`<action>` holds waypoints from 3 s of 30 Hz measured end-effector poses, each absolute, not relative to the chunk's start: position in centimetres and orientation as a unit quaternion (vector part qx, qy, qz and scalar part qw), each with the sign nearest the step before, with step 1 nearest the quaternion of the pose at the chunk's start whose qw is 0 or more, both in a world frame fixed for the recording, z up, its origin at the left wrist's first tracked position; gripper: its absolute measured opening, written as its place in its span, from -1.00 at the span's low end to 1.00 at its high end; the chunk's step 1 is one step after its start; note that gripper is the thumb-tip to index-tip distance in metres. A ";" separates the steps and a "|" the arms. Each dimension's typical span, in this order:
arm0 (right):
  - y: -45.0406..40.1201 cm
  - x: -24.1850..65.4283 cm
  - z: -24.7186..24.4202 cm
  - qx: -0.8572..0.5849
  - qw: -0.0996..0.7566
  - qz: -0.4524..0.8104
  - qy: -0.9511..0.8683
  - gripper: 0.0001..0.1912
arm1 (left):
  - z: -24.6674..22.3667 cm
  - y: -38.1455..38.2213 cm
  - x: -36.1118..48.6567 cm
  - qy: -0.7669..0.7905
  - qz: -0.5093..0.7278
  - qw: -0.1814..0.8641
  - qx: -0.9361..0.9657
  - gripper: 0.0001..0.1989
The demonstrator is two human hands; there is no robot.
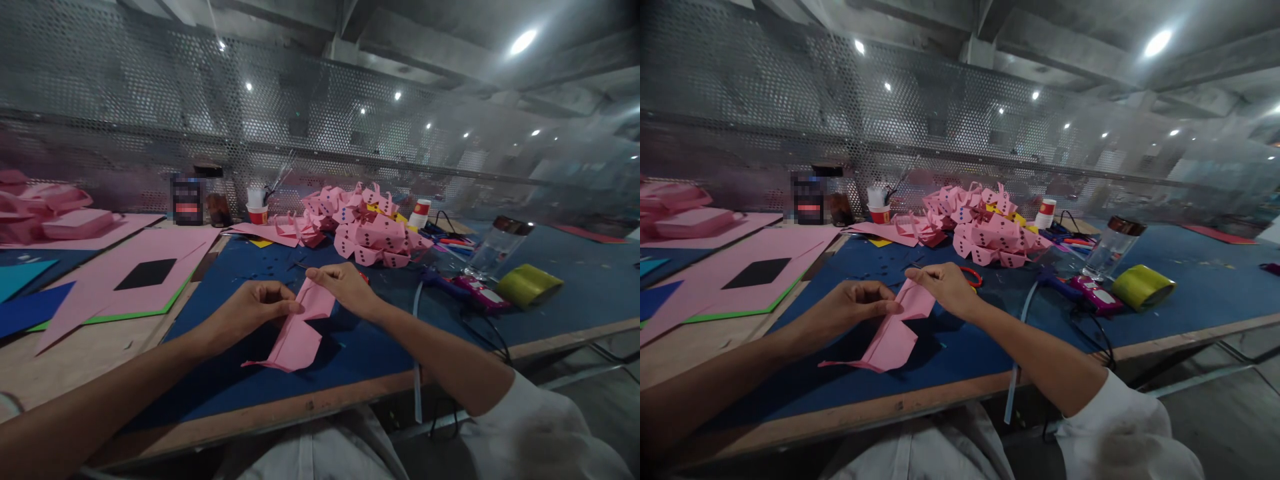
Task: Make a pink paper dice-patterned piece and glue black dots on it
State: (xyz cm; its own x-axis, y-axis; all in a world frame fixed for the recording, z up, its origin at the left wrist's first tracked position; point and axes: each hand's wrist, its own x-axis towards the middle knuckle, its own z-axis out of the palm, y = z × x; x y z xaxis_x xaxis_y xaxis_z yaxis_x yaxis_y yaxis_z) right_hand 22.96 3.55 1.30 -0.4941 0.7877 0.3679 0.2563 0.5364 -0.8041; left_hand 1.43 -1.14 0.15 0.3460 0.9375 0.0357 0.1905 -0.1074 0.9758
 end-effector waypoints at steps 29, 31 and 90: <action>3.1 21.9 0.0 -0.285 0.281 0.513 -0.759 -0.64 | 0.9 -1.0 1.6 0.411 0.551 0.559 0.463 -0.80; 3.1 22.0 0.2 -0.292 0.294 0.518 -0.748 -0.65 | 0.9 -1.1 1.5 0.405 0.537 0.565 0.478 -0.82; 2.1 22.3 1.3 -0.274 0.242 0.530 -0.765 -0.56 | 0.8 -1.3 1.6 0.395 0.481 0.545 0.562 -0.82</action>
State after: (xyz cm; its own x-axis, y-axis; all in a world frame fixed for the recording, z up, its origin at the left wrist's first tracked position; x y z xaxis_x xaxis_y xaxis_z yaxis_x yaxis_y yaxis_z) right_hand 22.30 2.13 1.30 -0.7330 0.6755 0.0797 0.1633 0.2885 -0.9435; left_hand 1.57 -1.32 0.79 0.2263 0.9678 0.1105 -0.0795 -0.0947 0.9923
